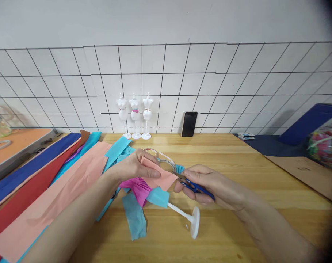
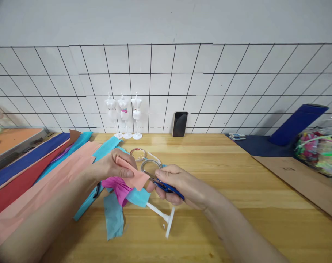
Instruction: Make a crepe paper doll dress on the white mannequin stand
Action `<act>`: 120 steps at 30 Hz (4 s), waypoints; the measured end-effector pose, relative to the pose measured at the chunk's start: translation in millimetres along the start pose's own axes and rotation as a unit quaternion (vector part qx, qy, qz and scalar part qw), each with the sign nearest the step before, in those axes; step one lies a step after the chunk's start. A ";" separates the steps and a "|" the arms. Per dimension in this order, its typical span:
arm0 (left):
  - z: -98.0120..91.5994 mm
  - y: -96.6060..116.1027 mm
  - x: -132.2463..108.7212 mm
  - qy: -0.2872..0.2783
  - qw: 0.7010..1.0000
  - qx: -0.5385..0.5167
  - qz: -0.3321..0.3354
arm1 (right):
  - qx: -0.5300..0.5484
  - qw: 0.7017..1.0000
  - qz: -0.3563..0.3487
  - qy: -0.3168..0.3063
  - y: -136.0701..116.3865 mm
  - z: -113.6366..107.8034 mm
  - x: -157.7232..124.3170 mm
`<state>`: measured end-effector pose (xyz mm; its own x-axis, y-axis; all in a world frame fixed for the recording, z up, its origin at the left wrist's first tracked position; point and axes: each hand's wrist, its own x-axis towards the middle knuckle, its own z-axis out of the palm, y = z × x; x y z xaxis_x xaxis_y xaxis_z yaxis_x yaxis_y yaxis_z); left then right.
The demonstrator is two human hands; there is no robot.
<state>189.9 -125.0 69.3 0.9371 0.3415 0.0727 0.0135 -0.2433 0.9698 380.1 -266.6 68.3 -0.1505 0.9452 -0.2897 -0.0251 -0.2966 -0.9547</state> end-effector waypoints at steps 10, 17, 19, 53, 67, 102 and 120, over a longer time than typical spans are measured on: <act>0.3 1.1 -1.4 0.025 0.999 0.021 -0.007 | 0.002 1.000 0.000 0.016 -1.8 4.2 -0.8; 1.8 0.0 0.1 0.028 1.000 -0.005 0.000 | 0.043 0.999 0.013 -0.009 0.6 1.6 1.1; 1.7 0.7 -0.1 0.032 0.999 -0.002 0.001 | 0.052 0.998 0.012 -0.018 1.2 0.8 1.8; 1.5 4.6 -0.6 0.043 0.999 0.005 -0.002 | 0.002 1.000 -0.010 -0.002 -1.8 4.6 0.7; 0.1 4.4 -1.1 0.041 0.999 0.022 0.002 | 0.021 1.000 -0.003 -0.012 0.0 4.7 1.4; -2.1 11.4 -4.7 0.035 0.998 0.049 0.009 | -0.019 1.000 0.004 0.002 -3.0 8.0 0.4; 0.0 7.4 -3.1 0.040 0.999 0.007 -0.005 | -0.016 1.000 0.010 0.022 -3.0 8.5 -2.1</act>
<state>187.1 -127.8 76.3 0.9057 0.4159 0.0826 0.0273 -0.2515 0.9675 372.1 -268.8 72.4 -0.1065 0.9447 -0.3101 0.0091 -0.3110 -0.9504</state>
